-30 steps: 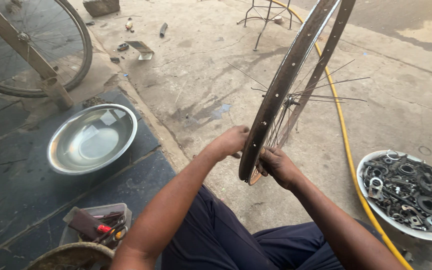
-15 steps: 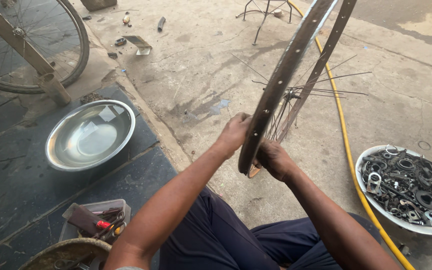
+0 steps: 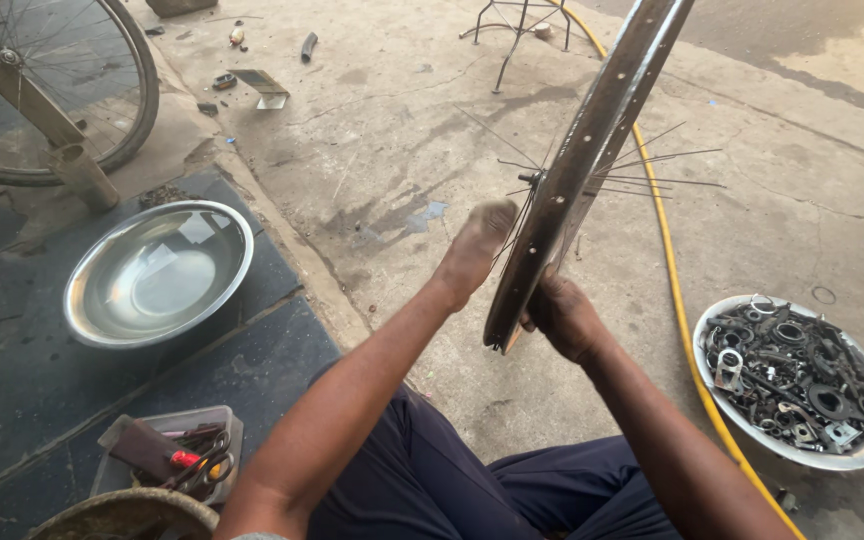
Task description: The person sits on the ground and uses a small wrench to tighten the nipples on the spokes of a bicycle wheel. They rotate the wheel to access different spokes and continue tightening them throughout the clip.
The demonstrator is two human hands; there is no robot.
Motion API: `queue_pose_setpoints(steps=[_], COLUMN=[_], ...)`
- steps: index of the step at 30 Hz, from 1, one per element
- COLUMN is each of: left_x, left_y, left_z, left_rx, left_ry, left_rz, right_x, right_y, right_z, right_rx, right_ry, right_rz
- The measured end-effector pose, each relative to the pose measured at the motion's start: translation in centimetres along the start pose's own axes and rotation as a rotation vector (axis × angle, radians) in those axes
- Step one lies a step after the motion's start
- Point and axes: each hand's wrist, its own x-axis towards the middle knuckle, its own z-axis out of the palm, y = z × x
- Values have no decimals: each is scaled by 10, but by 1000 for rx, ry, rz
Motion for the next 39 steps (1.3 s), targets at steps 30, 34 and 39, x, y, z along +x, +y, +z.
queue_pose_setpoints(steps=[30,34,39], left_x=[-19,-9,-3], left_y=[64,66,62], left_z=[70,67,51], left_rx=[592,546,630], left_ry=[47,54,130], left_rz=[408,313,381], right_x=[13,20,16], right_y=[-17,-3,9], right_z=[41,35,41], right_rx=[-358,-375,-225], right_ry=[573,595,343], right_rz=[-168,-96,-50])
